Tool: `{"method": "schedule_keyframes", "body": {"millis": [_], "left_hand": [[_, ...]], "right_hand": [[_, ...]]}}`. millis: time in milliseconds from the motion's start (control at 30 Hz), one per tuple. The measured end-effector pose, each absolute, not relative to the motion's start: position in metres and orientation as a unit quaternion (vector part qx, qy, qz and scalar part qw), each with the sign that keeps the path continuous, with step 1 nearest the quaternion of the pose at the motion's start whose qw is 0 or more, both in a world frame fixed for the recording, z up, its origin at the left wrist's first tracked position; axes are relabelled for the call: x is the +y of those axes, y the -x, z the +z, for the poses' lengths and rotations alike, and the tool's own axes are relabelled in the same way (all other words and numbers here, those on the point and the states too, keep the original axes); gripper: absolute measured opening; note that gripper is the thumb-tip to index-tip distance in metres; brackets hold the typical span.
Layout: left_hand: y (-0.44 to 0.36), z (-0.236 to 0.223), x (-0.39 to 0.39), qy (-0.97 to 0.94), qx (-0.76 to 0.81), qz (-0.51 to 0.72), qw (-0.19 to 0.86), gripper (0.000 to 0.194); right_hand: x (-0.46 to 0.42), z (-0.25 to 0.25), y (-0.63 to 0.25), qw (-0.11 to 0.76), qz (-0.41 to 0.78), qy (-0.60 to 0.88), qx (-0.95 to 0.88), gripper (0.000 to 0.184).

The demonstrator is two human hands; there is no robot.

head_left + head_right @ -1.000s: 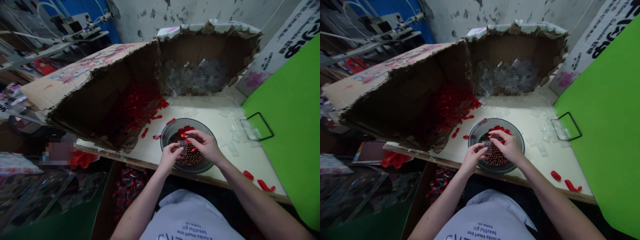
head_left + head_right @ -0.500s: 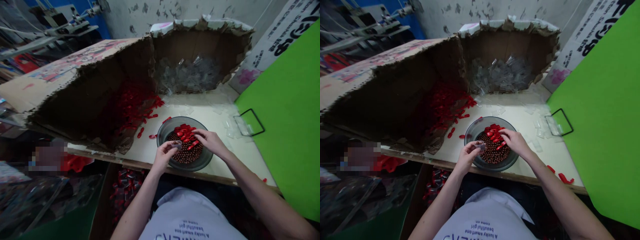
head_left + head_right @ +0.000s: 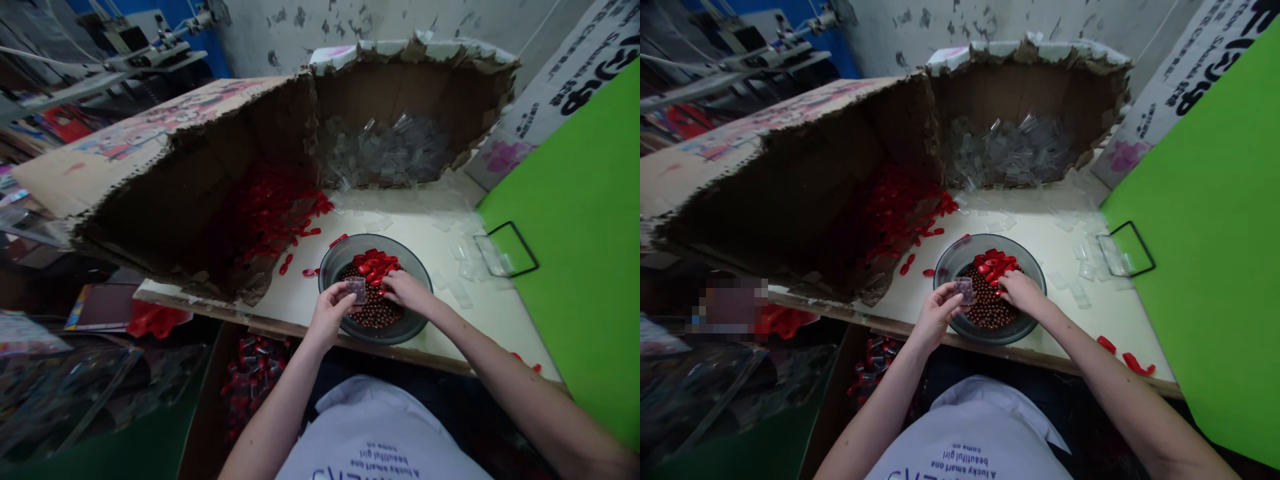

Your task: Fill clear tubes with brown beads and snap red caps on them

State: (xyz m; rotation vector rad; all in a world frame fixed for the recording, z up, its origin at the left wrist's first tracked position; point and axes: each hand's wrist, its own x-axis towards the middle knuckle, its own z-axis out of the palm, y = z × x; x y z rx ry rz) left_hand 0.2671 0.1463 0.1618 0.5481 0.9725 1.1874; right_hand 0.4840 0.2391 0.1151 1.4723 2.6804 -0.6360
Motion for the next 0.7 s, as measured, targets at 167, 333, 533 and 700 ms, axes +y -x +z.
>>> {"method": "schedule_keyframes", "body": {"millis": [167,333,533,700], "left_hand": [[-0.27,0.155,0.146,-0.283,0.43,0.511,0.688,0.033],[-0.28,0.157,0.145,-0.305,0.413,0.471,0.717,0.032],[-0.291,0.168,0.141,-0.307,0.388,0.437,0.752,0.034],[-0.293,0.171,0.141,-0.298,0.349,0.418,0.784,0.037]], "right_hand": [[0.232,0.155,-0.479,-0.257,-0.443,-0.506,0.694,0.022],[0.214,0.201,-0.458,-0.393,-0.706,-0.409,0.424,0.032],[0.208,0.203,-0.447,-0.362,-0.756,-0.378,0.393,0.031],[0.208,0.2,-0.452,-0.32,-0.756,-0.377,0.428,0.034]]}}
